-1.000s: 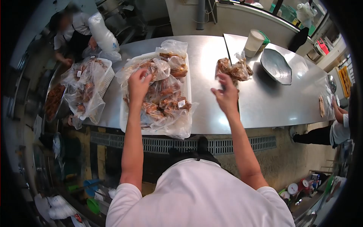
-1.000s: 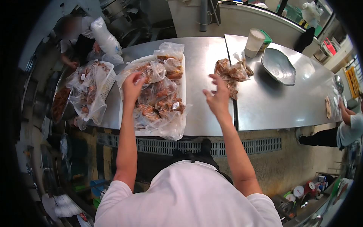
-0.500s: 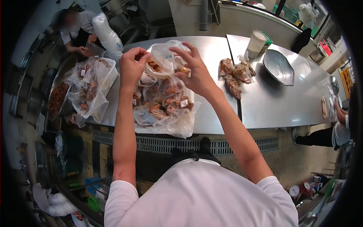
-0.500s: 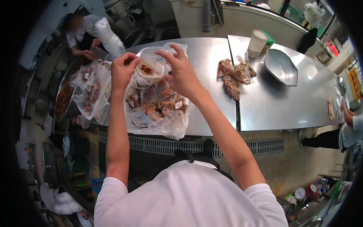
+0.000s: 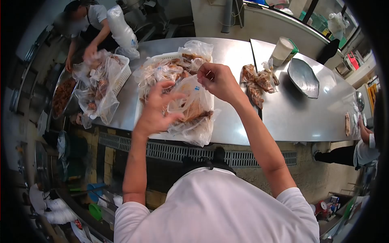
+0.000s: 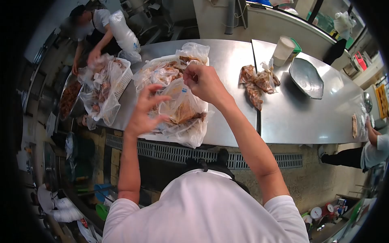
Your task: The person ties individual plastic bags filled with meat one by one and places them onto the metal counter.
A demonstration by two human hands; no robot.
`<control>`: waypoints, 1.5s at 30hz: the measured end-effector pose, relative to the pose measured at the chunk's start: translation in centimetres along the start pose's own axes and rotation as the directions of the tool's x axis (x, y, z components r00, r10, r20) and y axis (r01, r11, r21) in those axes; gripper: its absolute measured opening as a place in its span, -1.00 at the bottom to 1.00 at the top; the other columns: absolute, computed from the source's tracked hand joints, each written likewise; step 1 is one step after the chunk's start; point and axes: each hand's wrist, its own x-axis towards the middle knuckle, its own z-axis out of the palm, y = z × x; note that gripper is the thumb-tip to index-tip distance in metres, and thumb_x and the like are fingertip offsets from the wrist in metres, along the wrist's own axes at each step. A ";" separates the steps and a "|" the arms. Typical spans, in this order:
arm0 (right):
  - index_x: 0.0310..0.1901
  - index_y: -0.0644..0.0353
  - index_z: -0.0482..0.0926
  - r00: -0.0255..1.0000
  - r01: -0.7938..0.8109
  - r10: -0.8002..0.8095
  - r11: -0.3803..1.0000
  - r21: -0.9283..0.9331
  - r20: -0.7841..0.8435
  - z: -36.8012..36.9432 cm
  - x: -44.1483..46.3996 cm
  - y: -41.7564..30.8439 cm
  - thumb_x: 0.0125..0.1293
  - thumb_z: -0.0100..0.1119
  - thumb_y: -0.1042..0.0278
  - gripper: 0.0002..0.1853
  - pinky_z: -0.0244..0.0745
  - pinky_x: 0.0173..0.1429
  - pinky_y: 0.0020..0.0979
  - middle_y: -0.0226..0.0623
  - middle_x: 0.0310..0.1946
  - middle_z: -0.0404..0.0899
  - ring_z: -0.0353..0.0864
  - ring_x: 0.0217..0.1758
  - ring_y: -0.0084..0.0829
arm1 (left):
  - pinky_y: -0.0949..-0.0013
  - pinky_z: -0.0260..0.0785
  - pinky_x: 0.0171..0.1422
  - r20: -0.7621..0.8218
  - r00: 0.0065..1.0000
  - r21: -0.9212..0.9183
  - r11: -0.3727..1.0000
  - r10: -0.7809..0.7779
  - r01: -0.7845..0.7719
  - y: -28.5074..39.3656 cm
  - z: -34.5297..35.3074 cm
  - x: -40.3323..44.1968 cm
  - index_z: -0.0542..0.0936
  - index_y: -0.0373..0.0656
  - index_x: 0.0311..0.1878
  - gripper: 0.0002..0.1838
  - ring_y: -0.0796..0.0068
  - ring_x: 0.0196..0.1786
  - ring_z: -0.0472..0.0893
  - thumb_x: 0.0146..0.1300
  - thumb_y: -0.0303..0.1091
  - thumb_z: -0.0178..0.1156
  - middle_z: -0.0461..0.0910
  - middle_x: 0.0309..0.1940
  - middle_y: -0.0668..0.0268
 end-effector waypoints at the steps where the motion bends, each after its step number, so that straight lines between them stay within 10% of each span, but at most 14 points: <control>1: -0.26 0.34 0.60 0.999 0.017 -0.016 0.999 0.033 -0.039 0.0 0.0 0.1 0.25 0.29 0.61 -0.94 0.55 -0.23 -0.42 -0.34 -0.48 0.64 0.64 -0.37 -0.52 | 0.20 0.50 0.23 0.002 1.000 -0.001 1.000 0.002 -0.002 0.5 1.4 -0.5 0.67 -0.20 -0.07 -0.63 0.23 0.34 0.46 -0.01 -0.55 0.48 0.42 0.27 0.11; 5: -0.24 0.34 0.62 0.994 0.006 -0.009 1.000 -0.029 -0.110 -1.6 -0.5 -0.2 0.26 0.30 0.59 -0.93 0.56 -0.22 -0.42 -0.33 -0.43 0.68 0.64 -0.37 -0.52 | 0.12 0.49 0.27 -0.047 0.998 0.425 0.905 0.040 -0.016 -4.3 3.5 -2.1 0.67 -0.27 -0.19 -0.66 0.12 0.29 0.51 -0.11 -0.55 0.51 0.43 0.25 0.06; 7: -0.22 0.33 0.65 0.977 0.006 -0.034 0.991 -0.131 -0.209 -2.8 -1.0 -0.4 0.27 0.31 0.57 -0.93 0.58 -0.20 -0.42 -0.31 -0.38 0.71 0.65 -0.35 -0.52 | 0.19 0.59 0.03 -0.036 0.927 -0.115 0.923 -0.372 0.366 -2.1 0.2 -1.0 0.66 -0.30 -0.25 -0.70 0.24 -0.04 0.68 -0.11 -0.56 0.51 0.49 0.19 0.08; 13: -0.22 0.30 0.69 0.991 0.133 -0.136 0.983 0.128 0.012 -0.2 -0.4 -4.1 0.27 0.35 0.59 -0.92 0.59 -0.16 -0.47 -0.35 -0.37 0.71 0.66 -0.31 -0.56 | 0.39 0.54 -0.29 -0.019 1.000 -0.104 0.994 -0.024 0.021 -1.1 3.4 3.0 0.57 -0.33 -0.38 -0.82 0.49 -0.27 0.65 -0.02 -0.67 0.41 0.65 -0.21 0.18; 19: 0.25 0.15 0.55 0.935 0.335 -0.352 0.827 0.452 -0.048 -0.1 -1.7 2.8 0.05 0.63 0.29 -0.31 0.52 0.26 -0.27 -0.23 0.10 0.65 0.61 0.17 -0.32 | 0.56 0.37 -0.24 -0.136 0.965 -0.534 0.837 -0.223 0.118 -1.1 2.7 3.5 0.58 -0.28 -0.34 -0.80 0.78 -0.34 0.45 0.01 -0.67 0.40 0.50 -0.48 0.50; 21: 0.41 0.11 0.40 0.877 0.290 -0.331 0.943 0.164 0.347 1.0 -2.4 4.3 -0.08 0.71 0.16 -0.02 0.41 0.41 -0.20 -0.18 0.26 0.55 0.53 0.31 -0.21 | 0.57 0.37 -0.23 -0.129 0.984 -0.498 0.866 -0.123 0.043 0.7 2.8 5.2 0.58 -0.26 -0.35 -0.80 0.79 -0.34 0.44 0.01 -0.69 0.40 0.48 -0.47 0.54; 23: 0.40 0.13 0.41 0.894 0.155 -0.121 0.987 -0.043 0.432 2.7 -3.1 3.2 0.07 0.62 0.18 -0.14 0.47 0.34 -0.21 -0.17 0.22 0.59 0.56 0.26 -0.21 | 0.56 0.43 -0.21 -0.133 0.987 -0.491 0.871 -0.093 0.016 1.2 4.4 5.9 0.58 -0.25 -0.33 -0.80 0.75 -0.30 0.53 0.02 -0.69 0.40 0.59 -0.42 0.48; 26: 0.08 0.21 0.63 0.998 -0.065 0.064 0.970 0.234 0.015 6.4 -3.1 6.2 0.38 0.29 0.36 -0.72 0.56 0.04 -0.24 -0.14 -0.10 0.70 0.68 -0.06 -0.31 | 0.40 0.48 0.13 -0.357 0.933 -0.318 0.945 -0.051 -0.070 2.1 4.4 5.4 0.56 -0.25 0.04 -0.67 0.43 0.10 0.61 0.22 -0.62 0.37 0.63 0.10 0.16; 29: 0.05 0.26 0.63 0.940 -0.203 0.291 0.896 0.394 -0.176 7.0 -3.6 6.6 0.47 0.22 0.28 -0.74 0.55 0.06 -0.27 -0.17 -0.09 0.70 0.66 -0.04 -0.33 | 0.14 0.46 0.21 -0.523 0.837 -0.014 0.983 -0.163 0.182 1.0 6.6 2.3 0.50 -0.23 0.28 -0.45 0.14 0.14 0.63 0.22 -0.43 0.42 0.63 0.13 0.05; 34: 0.17 0.28 0.55 0.980 -0.005 0.136 0.742 0.671 -0.143 7.4 -3.1 7.4 0.64 -0.04 0.18 -0.65 0.58 0.07 -0.27 -0.14 0.00 0.67 0.65 -0.03 -0.33 | 0.17 0.32 0.40 0.193 0.831 -0.438 0.712 -0.522 0.549 -5.7 10.7 -1.2 0.23 -0.25 0.52 -0.23 0.20 0.35 0.49 0.36 -0.26 0.36 0.48 0.34 0.07; 40: -0.04 0.29 0.61 0.981 -0.034 0.179 0.530 0.847 -0.073 9.9 -3.9 6.0 0.61 -0.05 0.20 -0.68 0.60 -0.06 -0.14 -0.17 -0.28 0.72 0.71 -0.26 -0.15 | 0.23 0.45 0.26 -0.220 0.947 -0.386 0.913 -0.232 0.133 -1.3 9.9 0.4 0.45 -0.34 0.36 -0.42 0.26 0.13 0.63 0.38 -0.26 0.33 0.65 0.14 0.00; 42: -0.09 0.30 0.56 0.986 0.141 -0.140 0.990 0.000 -0.091 10.4 -4.5 5.4 0.44 0.14 0.30 -0.78 0.56 -0.11 -0.04 0.03 -0.35 0.69 0.69 -0.26 0.12 | 0.23 0.54 0.10 -0.289 0.854 -0.528 0.816 -0.433 0.235 -1.7 11.5 1.8 0.62 -0.30 0.00 -0.71 0.32 -0.20 0.66 0.48 -0.23 0.21 0.71 -0.28 0.15; 43: -0.09 0.30 0.56 0.985 0.144 -0.144 0.989 -0.006 -0.092 10.0 -4.5 5.2 0.44 0.14 0.30 -0.78 0.56 -0.11 -0.04 0.03 -0.35 0.69 0.69 -0.26 0.12 | 0.23 0.54 0.10 -0.293 0.855 -0.530 0.817 -0.429 0.228 -2.4 11.9 2.0 0.62 -0.30 0.00 -0.71 0.32 -0.20 0.66 0.48 -0.23 0.21 0.71 -0.28 0.15; 45: -0.11 0.33 0.52 0.985 0.047 -0.026 0.992 -0.120 0.172 8.9 -4.7 4.9 0.25 0.25 0.38 -0.75 0.50 -0.11 0.05 0.20 -0.27 0.63 0.62 -0.15 0.23 | 0.21 0.55 -0.15 -0.148 0.626 -0.989 0.130 -0.766 -0.076 -4.0 12.0 2.2 0.50 -0.15 -0.37 -0.62 0.42 -0.53 0.48 0.56 -0.11 0.11 0.47 -0.59 0.37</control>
